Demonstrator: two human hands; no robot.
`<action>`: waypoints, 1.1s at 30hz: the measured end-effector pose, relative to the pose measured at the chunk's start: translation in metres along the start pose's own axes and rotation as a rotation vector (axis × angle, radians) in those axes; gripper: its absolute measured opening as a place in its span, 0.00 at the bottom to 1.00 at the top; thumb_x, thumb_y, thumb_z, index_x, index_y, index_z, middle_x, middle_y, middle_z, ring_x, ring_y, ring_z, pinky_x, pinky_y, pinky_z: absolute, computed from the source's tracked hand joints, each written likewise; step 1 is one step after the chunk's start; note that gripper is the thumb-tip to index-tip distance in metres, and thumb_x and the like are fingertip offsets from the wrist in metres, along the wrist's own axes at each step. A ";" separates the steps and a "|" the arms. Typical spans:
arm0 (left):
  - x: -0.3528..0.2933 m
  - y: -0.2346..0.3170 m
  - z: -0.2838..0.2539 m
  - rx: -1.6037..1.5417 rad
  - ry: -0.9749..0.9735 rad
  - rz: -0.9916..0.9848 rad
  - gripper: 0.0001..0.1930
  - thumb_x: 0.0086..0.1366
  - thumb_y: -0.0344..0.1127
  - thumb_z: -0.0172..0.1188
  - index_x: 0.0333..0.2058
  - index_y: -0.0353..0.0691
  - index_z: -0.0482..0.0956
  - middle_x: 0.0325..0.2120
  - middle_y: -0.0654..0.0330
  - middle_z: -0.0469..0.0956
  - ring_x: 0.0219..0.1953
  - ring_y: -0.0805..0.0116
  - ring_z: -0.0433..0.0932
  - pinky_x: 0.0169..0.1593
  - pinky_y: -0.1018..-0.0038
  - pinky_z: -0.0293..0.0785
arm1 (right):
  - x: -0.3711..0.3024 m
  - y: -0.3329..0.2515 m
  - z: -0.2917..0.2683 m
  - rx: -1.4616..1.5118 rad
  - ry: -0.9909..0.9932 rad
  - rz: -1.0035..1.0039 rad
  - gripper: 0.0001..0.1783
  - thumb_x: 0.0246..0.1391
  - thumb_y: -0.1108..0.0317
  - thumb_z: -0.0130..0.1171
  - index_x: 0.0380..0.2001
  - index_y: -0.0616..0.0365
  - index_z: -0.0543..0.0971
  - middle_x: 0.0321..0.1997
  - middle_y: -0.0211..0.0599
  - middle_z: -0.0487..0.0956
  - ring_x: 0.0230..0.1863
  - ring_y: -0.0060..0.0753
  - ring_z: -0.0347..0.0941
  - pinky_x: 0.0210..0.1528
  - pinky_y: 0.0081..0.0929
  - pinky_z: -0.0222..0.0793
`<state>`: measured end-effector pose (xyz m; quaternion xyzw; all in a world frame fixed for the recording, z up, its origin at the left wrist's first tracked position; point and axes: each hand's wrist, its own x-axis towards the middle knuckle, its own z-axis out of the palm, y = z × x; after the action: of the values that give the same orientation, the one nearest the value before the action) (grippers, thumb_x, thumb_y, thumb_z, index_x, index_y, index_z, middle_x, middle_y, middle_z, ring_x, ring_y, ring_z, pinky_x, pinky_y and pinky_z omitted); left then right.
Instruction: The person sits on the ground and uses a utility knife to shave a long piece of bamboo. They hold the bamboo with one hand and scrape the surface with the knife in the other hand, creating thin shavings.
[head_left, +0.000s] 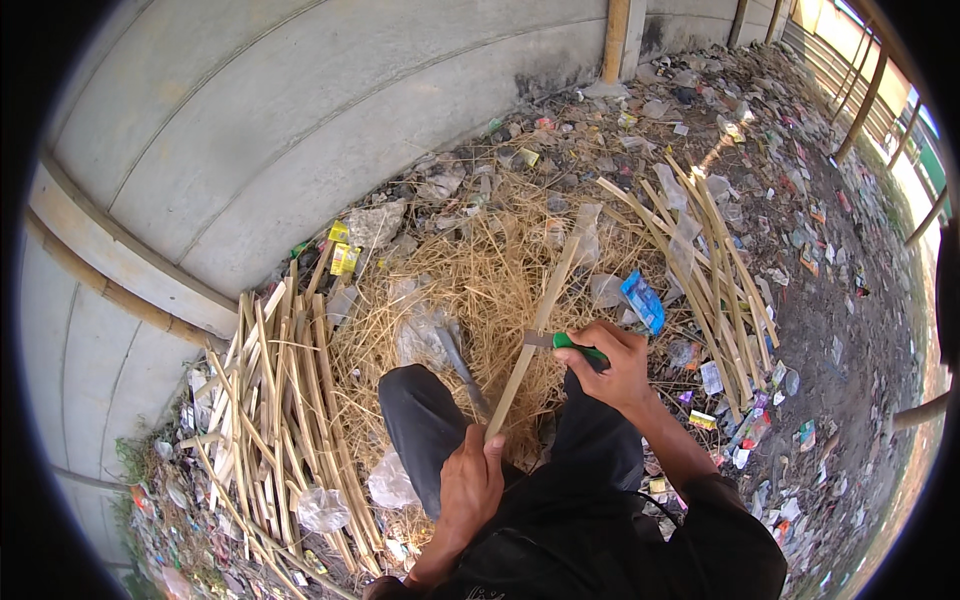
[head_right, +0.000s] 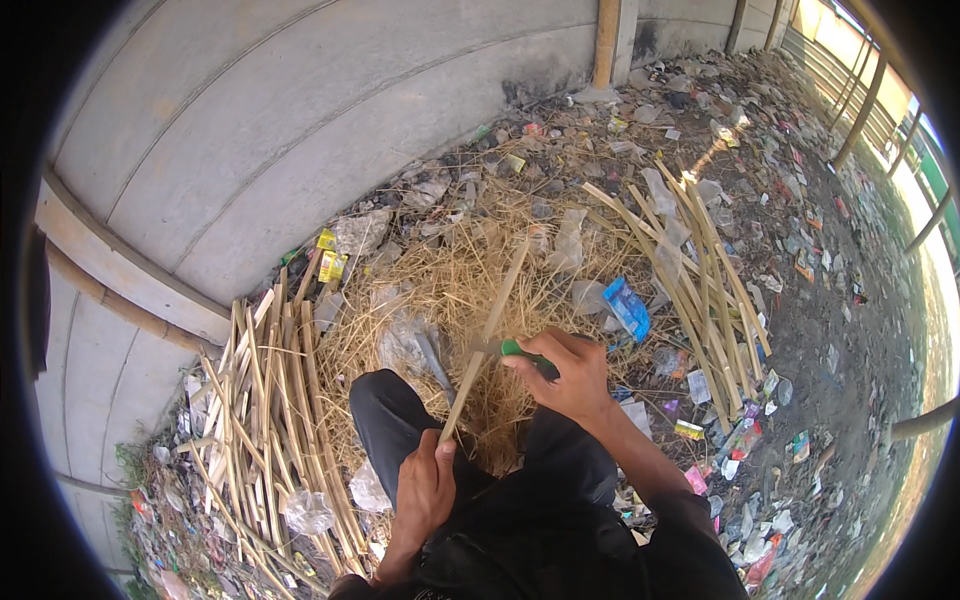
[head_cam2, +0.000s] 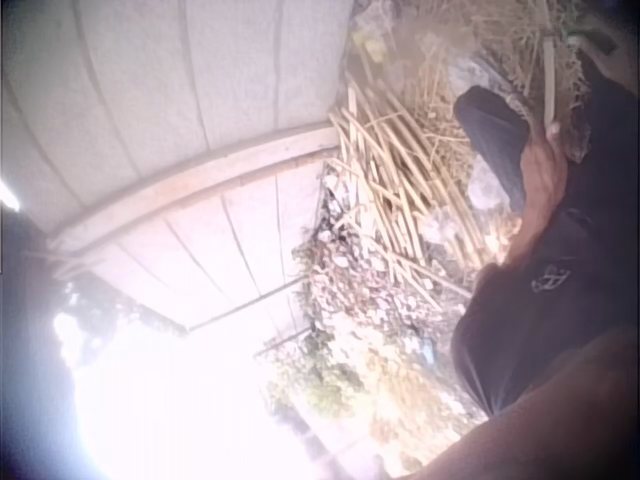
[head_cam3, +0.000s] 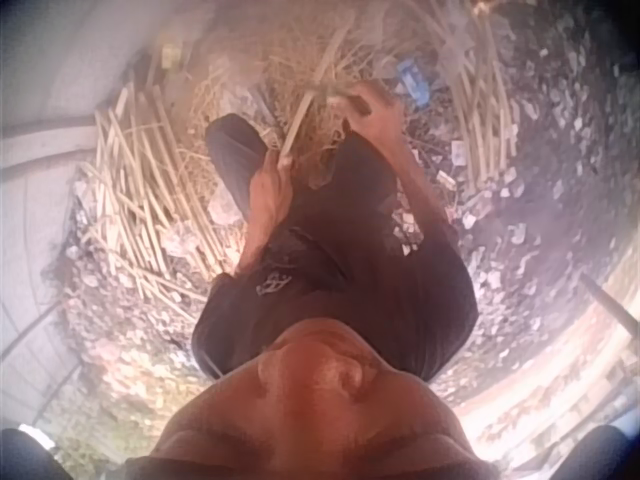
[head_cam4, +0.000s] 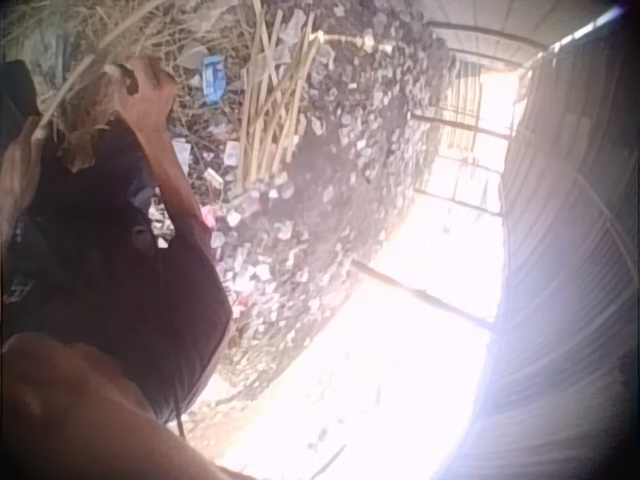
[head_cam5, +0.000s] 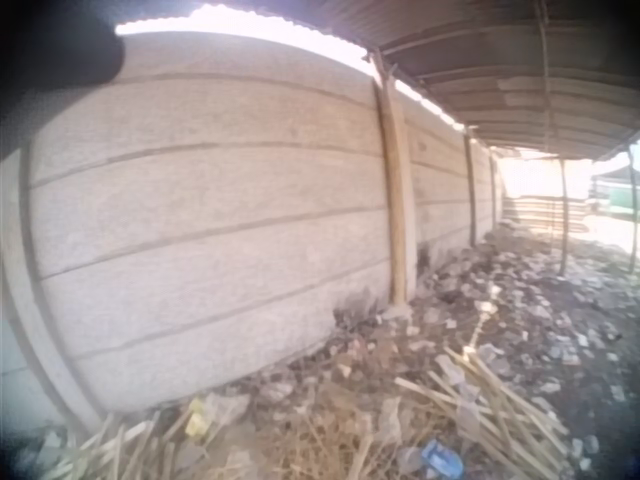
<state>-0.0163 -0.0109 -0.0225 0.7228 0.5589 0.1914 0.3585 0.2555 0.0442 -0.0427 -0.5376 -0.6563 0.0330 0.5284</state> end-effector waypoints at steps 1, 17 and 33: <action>-0.001 -0.001 0.000 0.006 0.011 0.007 0.18 0.85 0.46 0.47 0.46 0.34 0.73 0.30 0.35 0.82 0.35 0.26 0.80 0.39 0.39 0.73 | 0.003 0.006 -0.001 -0.008 0.014 0.018 0.13 0.56 0.64 0.80 0.36 0.58 0.85 0.34 0.40 0.89 0.31 0.40 0.88 0.30 0.31 0.80; 0.016 -0.011 -0.006 -0.410 -0.195 -0.107 0.30 0.88 0.54 0.39 0.37 0.31 0.76 0.20 0.50 0.74 0.23 0.50 0.75 0.33 0.58 0.72 | -0.012 -0.003 0.006 0.068 -0.009 0.034 0.14 0.56 0.64 0.80 0.37 0.58 0.85 0.33 0.39 0.88 0.27 0.36 0.85 0.28 0.29 0.77; 0.019 0.007 0.002 -0.324 -0.135 -0.045 0.34 0.88 0.57 0.37 0.39 0.32 0.81 0.21 0.61 0.74 0.23 0.72 0.73 0.31 0.69 0.71 | -0.017 -0.014 0.012 0.023 -0.026 -0.044 0.14 0.53 0.61 0.82 0.37 0.54 0.87 0.31 0.34 0.87 0.25 0.37 0.84 0.26 0.30 0.76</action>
<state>-0.0047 0.0059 -0.0213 0.6540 0.5115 0.2221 0.5112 0.2351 0.0326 -0.0505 -0.5165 -0.6743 0.0357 0.5267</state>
